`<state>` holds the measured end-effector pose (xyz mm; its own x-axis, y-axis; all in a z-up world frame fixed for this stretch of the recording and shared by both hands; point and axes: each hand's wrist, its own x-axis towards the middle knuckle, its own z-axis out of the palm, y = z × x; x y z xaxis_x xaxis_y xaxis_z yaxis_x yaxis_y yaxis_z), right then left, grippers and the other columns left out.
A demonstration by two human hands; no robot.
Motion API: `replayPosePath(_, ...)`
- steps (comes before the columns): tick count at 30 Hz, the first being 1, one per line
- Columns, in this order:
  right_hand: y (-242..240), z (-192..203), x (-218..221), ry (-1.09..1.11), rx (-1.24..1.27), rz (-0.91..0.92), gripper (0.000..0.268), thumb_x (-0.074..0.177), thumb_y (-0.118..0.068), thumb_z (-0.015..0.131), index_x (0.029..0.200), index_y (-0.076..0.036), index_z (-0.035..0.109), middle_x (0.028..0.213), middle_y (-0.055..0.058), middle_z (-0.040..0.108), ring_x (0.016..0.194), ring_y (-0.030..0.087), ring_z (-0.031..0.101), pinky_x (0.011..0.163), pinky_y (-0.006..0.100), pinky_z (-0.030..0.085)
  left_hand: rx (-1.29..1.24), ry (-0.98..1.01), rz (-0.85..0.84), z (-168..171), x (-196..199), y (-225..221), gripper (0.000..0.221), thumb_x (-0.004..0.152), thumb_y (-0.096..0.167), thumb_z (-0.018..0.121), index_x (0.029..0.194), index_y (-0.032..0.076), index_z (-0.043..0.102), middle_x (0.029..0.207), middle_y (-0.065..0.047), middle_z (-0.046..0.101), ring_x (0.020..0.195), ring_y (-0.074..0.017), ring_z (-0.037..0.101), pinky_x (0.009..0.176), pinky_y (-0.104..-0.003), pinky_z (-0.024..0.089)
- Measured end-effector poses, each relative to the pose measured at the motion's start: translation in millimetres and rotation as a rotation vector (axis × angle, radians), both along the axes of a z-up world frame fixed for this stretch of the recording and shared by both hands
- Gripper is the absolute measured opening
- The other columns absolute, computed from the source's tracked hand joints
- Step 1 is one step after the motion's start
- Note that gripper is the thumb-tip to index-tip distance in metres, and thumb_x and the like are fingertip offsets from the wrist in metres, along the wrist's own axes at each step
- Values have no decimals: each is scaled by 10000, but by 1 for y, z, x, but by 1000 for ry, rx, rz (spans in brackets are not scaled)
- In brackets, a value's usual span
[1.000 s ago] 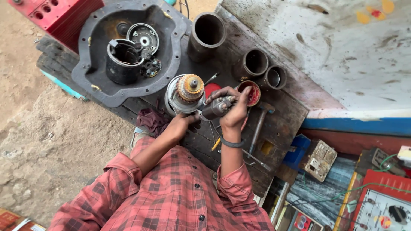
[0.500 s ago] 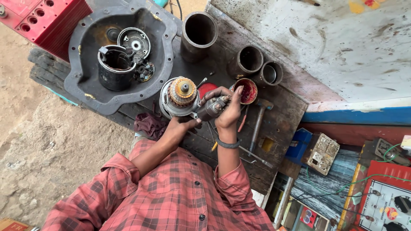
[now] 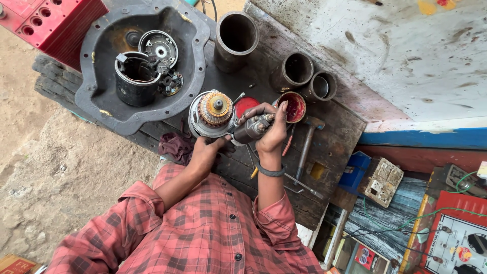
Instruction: The recorder is repairing a motorcycle starter motor on a workbench, assembling components and using various tools.
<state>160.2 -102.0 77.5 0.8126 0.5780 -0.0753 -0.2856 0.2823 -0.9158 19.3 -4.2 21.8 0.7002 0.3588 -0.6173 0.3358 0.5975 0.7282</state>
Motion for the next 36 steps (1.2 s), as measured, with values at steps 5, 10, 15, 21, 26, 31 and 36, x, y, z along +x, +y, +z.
replayPosePath(5, 0, -3, 2, 17, 1, -1, 872, 1026, -726, 289, 813, 54, 617, 779, 204, 660, 712, 300, 670, 753, 418, 586, 247, -48, -93, -24, -18, 9, 351, 871, 267, 799, 910, -82, 778, 764, -89, 746, 650, -110, 625, 608, -284, 494)
replayPosePath(10, 0, -3, 2, 35, 23, 9, 849, 1035, -707, 316, 824, 57, 619, 794, 202, 655, 729, 306, 667, 767, 427, 582, 254, 0, -51, -29, -46, 26, 251, 872, 203, 782, 954, -34, 773, 766, -72, 759, 656, -117, 648, 593, -274, 509)
replayPosePath(15, 1, 0, 1, 75, 29, -5, 832, 1042, -697, 324, 832, 53, 616, 800, 203, 650, 753, 317, 665, 785, 437, 571, 331, 64, 171, -46, -84, 36, 195, 871, 139, 764, 992, -14, 764, 845, -86, 762, 708, -118, 699, 658, -245, 564)
replayPosePath(21, -4, -2, -2, 18, 25, 20, 877, 1042, -719, 282, 828, 63, 616, 805, 213, 649, 763, 331, 663, 804, 438, 567, -4, 128, 506, -98, -140, 36, 300, 1040, 193, 599, 1049, -98, 669, 890, -164, 720, 701, -189, 679, 651, -312, 524)
replayPosePath(26, -5, -2, -14, -121, -36, -10, 923, 1034, -738, 220, 828, 67, 622, 835, 220, 670, 766, 318, 668, 801, 416, 567, 285, 263, 543, -87, -166, 30, 527, 791, 19, 642, 1292, -3, 477, 1171, -147, 642, 838, -191, 673, 669, -324, 539)
replayPosePath(31, -3, -4, -31, -254, -14, 36, 941, 1045, -746, 209, 856, 78, 621, 854, 225, 668, 791, 312, 676, 836, 411, 575, 552, 106, 464, -58, -161, 16, 491, 881, 94, 701, 1323, -20, 521, 1226, -156, 654, 1010, -200, 658, 867, -327, 559)
replayPosePath(36, -4, -8, -34, -287, -19, 53, 971, 1023, -775, 210, 888, 91, 628, 876, 231, 674, 823, 310, 676, 848, 405, 566, 863, -33, 244, 29, -101, 14, 553, 927, 356, 757, 1351, 50, 579, 1256, -119, 640, 1097, -224, 651, 954, -365, 564)
